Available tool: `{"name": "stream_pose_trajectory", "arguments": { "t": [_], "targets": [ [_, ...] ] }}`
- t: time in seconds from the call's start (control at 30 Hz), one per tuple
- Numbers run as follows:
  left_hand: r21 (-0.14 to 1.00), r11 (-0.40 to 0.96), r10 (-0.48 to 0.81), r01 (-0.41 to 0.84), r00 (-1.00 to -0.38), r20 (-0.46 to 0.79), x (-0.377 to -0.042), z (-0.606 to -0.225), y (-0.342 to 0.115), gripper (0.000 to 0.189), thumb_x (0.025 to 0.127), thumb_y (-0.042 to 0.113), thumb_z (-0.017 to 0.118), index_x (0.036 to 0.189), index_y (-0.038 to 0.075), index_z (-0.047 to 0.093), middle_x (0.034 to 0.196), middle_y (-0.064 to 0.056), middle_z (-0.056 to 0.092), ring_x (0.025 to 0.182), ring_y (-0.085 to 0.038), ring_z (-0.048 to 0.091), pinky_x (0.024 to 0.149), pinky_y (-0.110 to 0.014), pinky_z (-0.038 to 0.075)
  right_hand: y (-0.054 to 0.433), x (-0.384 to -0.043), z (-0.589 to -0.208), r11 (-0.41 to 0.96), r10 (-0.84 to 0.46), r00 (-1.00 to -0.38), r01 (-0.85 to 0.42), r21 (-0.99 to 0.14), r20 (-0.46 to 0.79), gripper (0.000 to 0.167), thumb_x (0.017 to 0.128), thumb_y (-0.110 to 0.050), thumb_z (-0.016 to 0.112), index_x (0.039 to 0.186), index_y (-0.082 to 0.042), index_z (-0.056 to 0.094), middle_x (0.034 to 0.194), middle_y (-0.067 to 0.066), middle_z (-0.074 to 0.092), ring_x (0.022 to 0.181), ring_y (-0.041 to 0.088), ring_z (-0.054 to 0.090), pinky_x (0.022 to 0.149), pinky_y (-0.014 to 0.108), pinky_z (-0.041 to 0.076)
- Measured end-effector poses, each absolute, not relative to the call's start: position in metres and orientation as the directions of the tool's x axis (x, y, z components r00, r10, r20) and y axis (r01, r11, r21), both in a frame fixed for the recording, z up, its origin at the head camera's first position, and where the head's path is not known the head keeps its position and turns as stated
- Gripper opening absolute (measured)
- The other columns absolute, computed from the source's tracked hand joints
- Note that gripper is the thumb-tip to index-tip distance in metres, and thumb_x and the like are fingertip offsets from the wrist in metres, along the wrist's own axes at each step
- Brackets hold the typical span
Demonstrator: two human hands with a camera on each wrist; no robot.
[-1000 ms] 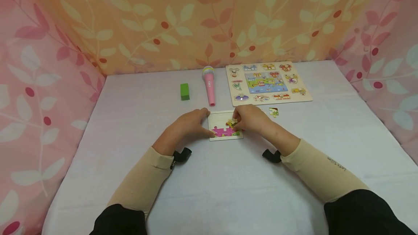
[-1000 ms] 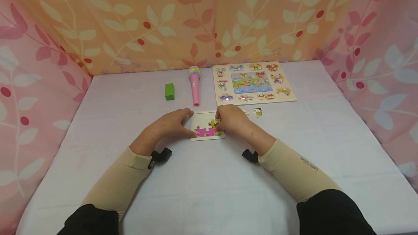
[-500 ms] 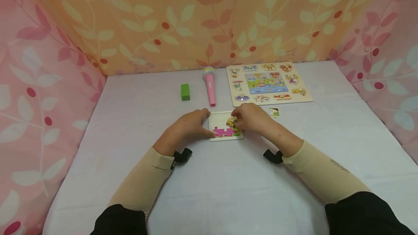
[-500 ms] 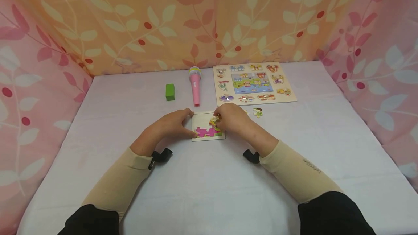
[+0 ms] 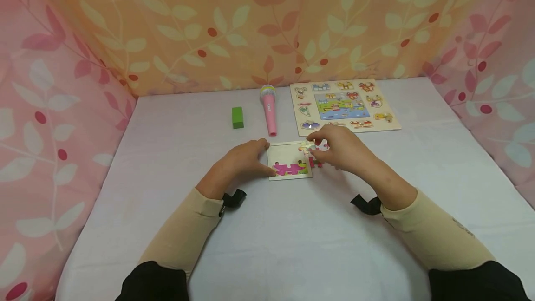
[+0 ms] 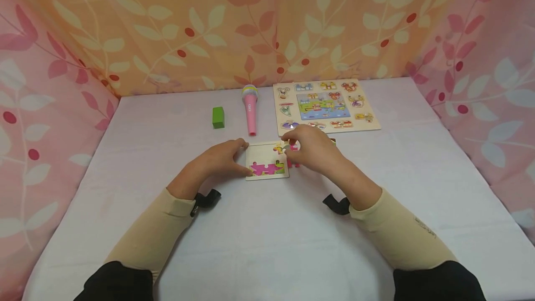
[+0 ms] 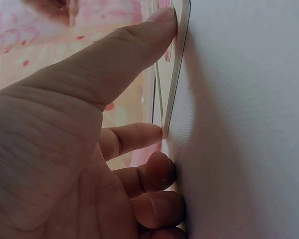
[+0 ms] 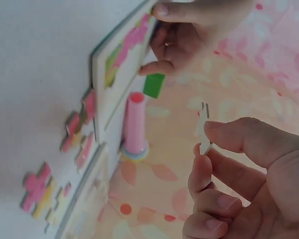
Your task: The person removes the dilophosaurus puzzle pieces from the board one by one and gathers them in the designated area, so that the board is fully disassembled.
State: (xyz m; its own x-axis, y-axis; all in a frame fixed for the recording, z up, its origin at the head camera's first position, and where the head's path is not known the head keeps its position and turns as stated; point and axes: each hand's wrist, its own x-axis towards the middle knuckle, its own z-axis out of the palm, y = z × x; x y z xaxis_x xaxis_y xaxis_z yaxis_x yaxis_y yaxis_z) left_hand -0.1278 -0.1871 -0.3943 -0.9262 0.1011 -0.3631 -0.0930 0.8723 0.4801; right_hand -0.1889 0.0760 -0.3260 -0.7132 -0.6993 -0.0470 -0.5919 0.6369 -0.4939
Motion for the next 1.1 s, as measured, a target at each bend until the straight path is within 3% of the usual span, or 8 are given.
{"name": "stream_pose_trajectory", "arguments": {
  "t": [0.13,0.57,1.1],
  "targets": [
    [0.484,0.871,0.106,-0.087,-0.927,-0.359,-0.127,-0.394,-0.187,0.084,0.080,0.048,0.086,0.146,0.014,0.048,0.119,-0.004,0.059,0.105,-0.023,0.054,0.093,-0.044,0.049,0.089,-0.187,-0.319,0.633,-0.687,-0.726,-0.586,-0.506,-0.017,0.031,0.091,-0.018,0.077,0.121,-0.008,0.075,0.100,0.006,0.069,0.081,0.024,0.053,0.069,0.038,0.045],
    [0.490,0.866,0.093,-0.100,-0.931,-0.354,-0.127,-0.396,-0.188,0.084,0.079,0.048,0.087,0.146,0.015,0.049,0.123,-0.003,0.059,0.107,-0.022,0.054,0.095,-0.044,0.050,0.129,-0.191,-0.307,0.681,-0.624,-0.781,-0.527,-0.508,-0.026,0.034,0.095,-0.020,0.075,0.127,-0.009,0.072,0.105,0.006,0.068,0.082,0.025,0.050,0.067,0.039,0.043],
    [0.483,0.869,0.083,-0.111,-0.928,-0.363,-0.127,-0.396,-0.186,0.086,0.079,0.049,0.086,0.148,0.016,0.046,0.125,-0.004,0.058,0.109,-0.022,0.054,0.095,-0.045,0.050,0.174,-0.208,-0.327,0.758,-0.538,-0.827,-0.390,-0.523,-0.162,0.036,0.094,-0.019,0.075,0.127,-0.006,0.071,0.107,0.010,0.068,0.067,0.023,0.049,0.055,0.033,0.040]
  ]
}}
